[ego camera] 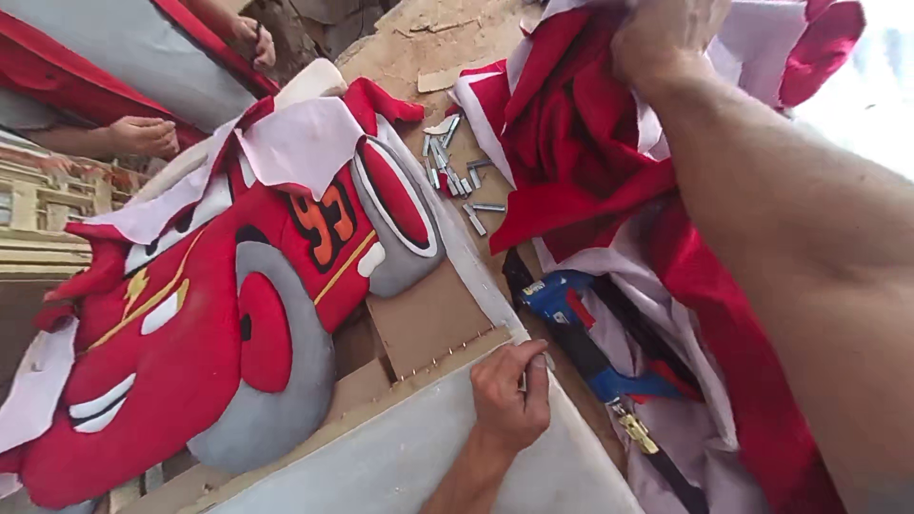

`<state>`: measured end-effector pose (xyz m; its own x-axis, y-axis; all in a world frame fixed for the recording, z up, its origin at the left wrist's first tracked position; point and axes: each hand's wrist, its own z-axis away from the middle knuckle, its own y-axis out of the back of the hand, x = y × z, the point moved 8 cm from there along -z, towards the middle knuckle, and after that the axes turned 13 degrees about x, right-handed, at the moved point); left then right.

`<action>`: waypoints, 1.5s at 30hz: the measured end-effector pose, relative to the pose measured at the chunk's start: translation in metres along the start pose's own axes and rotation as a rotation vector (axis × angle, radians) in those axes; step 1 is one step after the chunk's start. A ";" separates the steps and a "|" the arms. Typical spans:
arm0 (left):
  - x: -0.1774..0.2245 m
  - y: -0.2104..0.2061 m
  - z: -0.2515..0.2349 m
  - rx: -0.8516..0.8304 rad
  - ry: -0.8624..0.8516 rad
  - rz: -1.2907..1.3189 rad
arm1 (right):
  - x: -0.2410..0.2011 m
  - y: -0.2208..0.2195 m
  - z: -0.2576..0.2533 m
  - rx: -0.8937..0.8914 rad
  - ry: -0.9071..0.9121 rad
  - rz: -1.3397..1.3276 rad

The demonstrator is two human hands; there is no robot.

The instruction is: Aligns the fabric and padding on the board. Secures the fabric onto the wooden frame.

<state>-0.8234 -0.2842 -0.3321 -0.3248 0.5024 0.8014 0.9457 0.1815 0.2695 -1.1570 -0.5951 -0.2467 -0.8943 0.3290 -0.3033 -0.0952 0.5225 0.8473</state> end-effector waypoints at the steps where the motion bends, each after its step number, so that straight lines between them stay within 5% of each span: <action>1: 0.001 0.000 0.000 -0.007 0.000 -0.001 | 0.005 -0.011 0.018 -0.060 0.068 -0.002; 3: 0.002 0.001 -0.001 -0.014 -0.003 -0.012 | 0.025 -0.054 0.059 -0.169 0.103 -0.036; 6: 0.002 0.001 0.000 -0.029 -0.007 -0.027 | 0.056 -0.094 0.098 -0.099 -0.054 -0.170; 45: -0.007 -0.004 0.004 -0.110 0.131 0.027 | 0.071 -0.090 0.098 -0.029 -0.165 -0.344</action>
<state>-0.8247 -0.2852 -0.3412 -0.3021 0.3903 0.8697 0.9518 0.0721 0.2983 -1.1687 -0.5418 -0.3869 -0.7259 0.2618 -0.6360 -0.3918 0.6025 0.6953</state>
